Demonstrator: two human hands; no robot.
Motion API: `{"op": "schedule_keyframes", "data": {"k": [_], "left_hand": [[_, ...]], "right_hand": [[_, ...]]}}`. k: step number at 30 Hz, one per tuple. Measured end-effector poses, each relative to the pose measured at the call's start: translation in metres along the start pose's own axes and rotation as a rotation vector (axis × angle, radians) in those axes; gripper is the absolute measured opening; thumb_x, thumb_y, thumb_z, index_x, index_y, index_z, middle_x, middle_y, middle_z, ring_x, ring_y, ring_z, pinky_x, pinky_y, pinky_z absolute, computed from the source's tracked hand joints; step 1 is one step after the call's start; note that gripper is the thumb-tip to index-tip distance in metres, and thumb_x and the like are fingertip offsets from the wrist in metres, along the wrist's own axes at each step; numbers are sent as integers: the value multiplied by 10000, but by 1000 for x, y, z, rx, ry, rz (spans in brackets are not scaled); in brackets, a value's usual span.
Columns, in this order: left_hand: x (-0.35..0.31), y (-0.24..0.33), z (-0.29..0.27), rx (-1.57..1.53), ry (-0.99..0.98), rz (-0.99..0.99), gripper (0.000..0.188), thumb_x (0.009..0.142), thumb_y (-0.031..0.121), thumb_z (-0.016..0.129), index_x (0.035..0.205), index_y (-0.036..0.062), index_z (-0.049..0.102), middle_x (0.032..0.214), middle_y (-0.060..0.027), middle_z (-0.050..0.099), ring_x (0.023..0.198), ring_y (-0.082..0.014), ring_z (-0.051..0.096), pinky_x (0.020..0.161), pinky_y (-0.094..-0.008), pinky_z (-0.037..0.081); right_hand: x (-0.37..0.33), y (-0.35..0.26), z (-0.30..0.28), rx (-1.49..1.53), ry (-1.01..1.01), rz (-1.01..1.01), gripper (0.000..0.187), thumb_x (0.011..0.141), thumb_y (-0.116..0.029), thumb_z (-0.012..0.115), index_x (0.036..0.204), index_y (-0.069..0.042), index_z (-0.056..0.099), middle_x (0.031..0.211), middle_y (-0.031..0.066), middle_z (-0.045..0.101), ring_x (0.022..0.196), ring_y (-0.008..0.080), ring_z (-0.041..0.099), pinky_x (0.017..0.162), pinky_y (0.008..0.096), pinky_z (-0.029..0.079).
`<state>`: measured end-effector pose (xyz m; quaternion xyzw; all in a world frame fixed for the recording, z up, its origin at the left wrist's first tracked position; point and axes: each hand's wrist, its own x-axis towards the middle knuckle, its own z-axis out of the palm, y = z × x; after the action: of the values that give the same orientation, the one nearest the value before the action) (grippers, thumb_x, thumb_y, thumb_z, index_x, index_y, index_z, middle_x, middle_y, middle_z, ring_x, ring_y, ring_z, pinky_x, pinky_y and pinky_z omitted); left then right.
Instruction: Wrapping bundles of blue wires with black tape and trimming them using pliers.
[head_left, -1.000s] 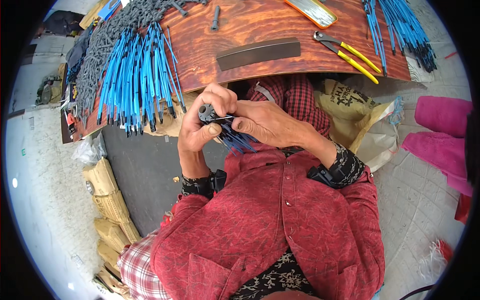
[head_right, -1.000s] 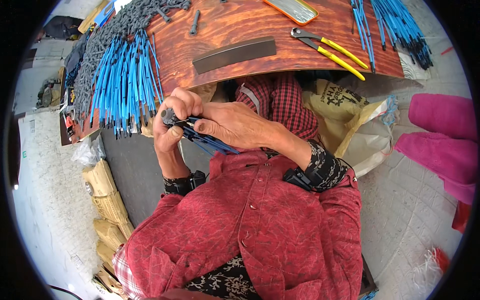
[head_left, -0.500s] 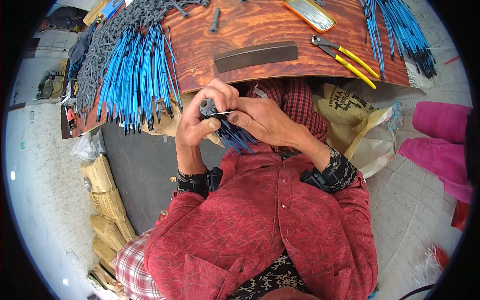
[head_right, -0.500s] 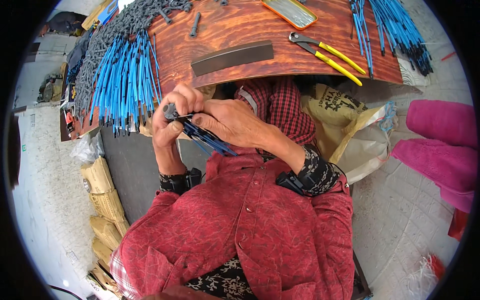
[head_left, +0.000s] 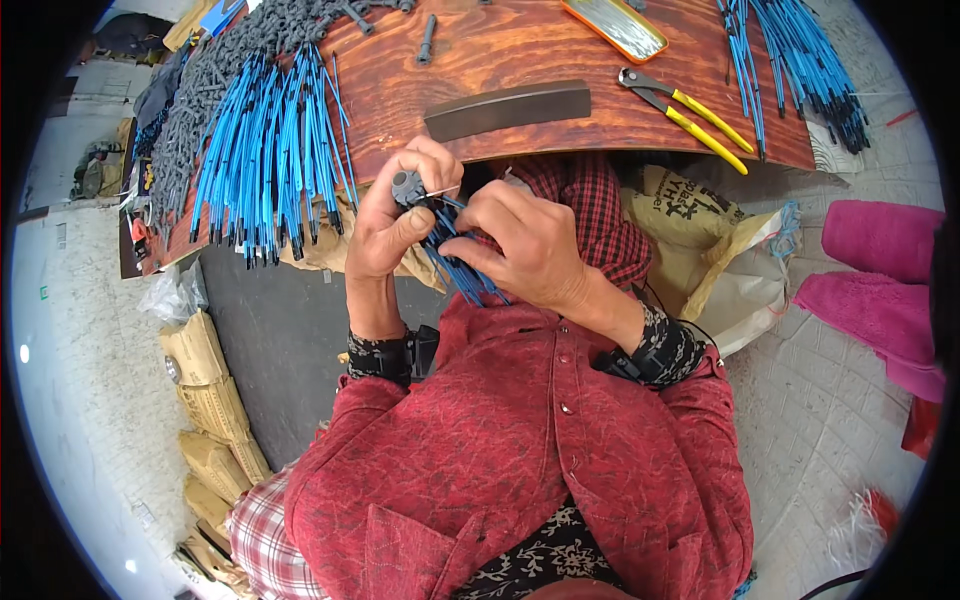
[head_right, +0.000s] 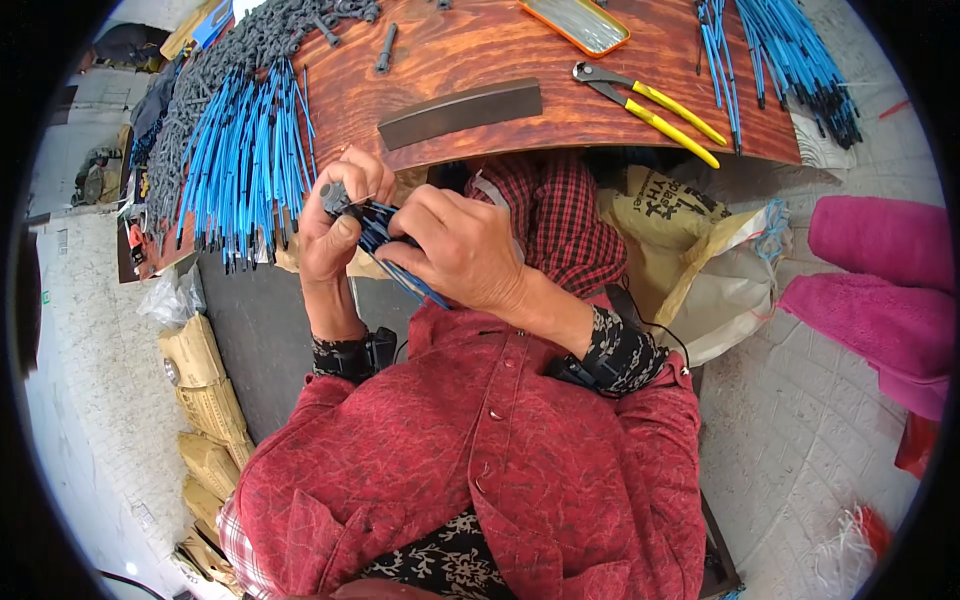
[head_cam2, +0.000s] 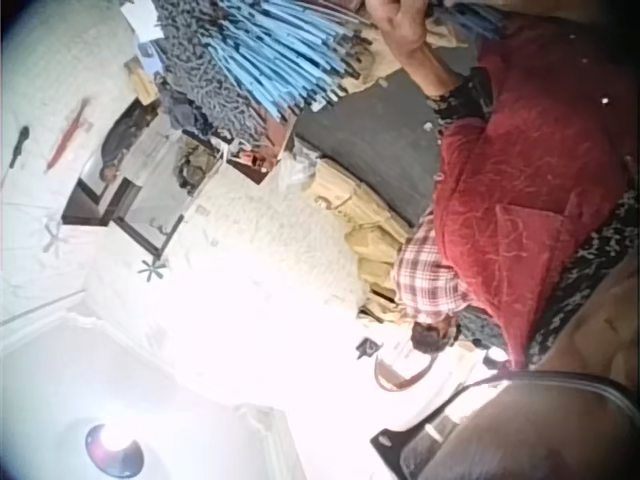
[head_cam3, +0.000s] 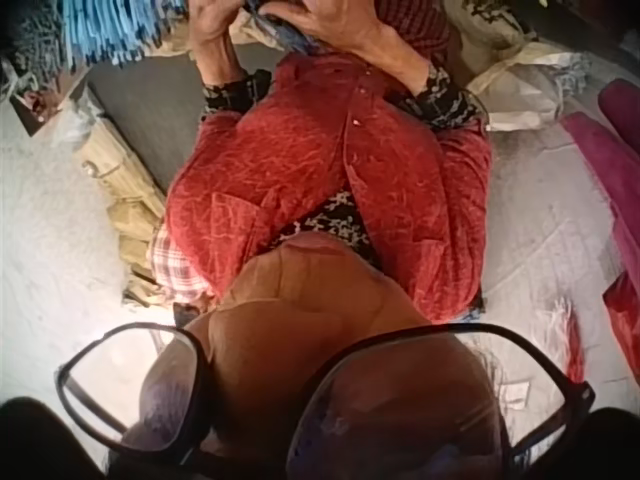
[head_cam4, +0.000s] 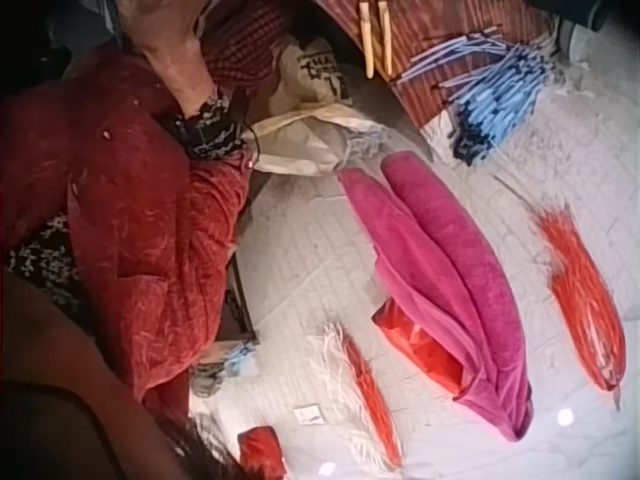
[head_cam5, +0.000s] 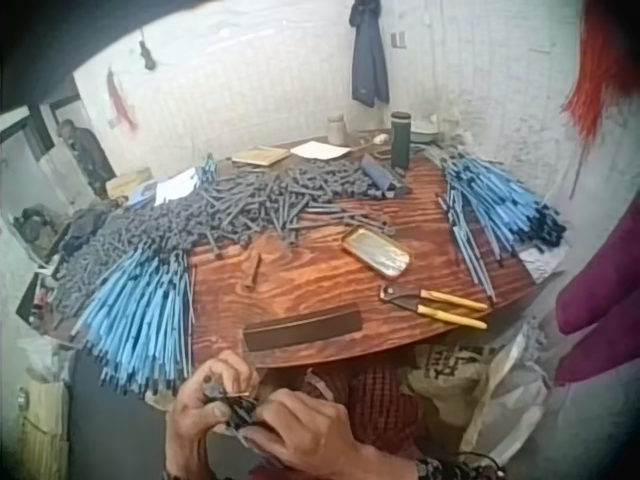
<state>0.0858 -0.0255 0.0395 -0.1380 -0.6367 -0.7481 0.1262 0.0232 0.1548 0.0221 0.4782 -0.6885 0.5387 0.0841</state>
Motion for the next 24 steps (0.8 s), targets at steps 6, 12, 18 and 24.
{"op": "schedule_keyframes", "data": {"k": [6, 12, 18, 24], "left_hand": [[4, 5, 3, 1, 1, 11, 451, 915, 391, 748, 1066, 33, 519, 1017, -85, 442, 923, -199, 442, 817, -349, 394], [11, 12, 9, -14, -32, 16, 446, 913, 381, 752, 1069, 32, 521, 1020, -86, 441, 925, -198, 441, 820, -345, 392], [10, 5, 13, -2, -31, -8, 385, 925, 323, 747, 1064, 45, 521, 1028, -81, 437, 938, -195, 440, 838, -343, 393], [0, -4, 14, -27, 13, -33, 329, 928, 266, 744, 1049, 60, 517, 1028, -76, 435, 937, -188, 438, 843, -332, 392]], "right_hand": [[0, -8, 1, -72, 49, -17, 236, 775, -201, 810, 835, -93, 609, 753, 47, 580, 646, 236, 647, 555, 355, 504], [-3, -18, -4, -141, 27, -43, 152, 853, -154, 727, 897, -91, 595, 751, 56, 551, 583, 230, 638, 491, 350, 493], [-9, -13, -1, -168, -24, -24, 127, 870, -107, 666, 925, -83, 554, 780, 68, 526, 570, 233, 639, 468, 362, 497], [-13, -14, 2, -172, -76, 24, 175, 860, -79, 655, 937, -70, 498, 791, 93, 513, 624, 268, 653, 479, 381, 513]]}}
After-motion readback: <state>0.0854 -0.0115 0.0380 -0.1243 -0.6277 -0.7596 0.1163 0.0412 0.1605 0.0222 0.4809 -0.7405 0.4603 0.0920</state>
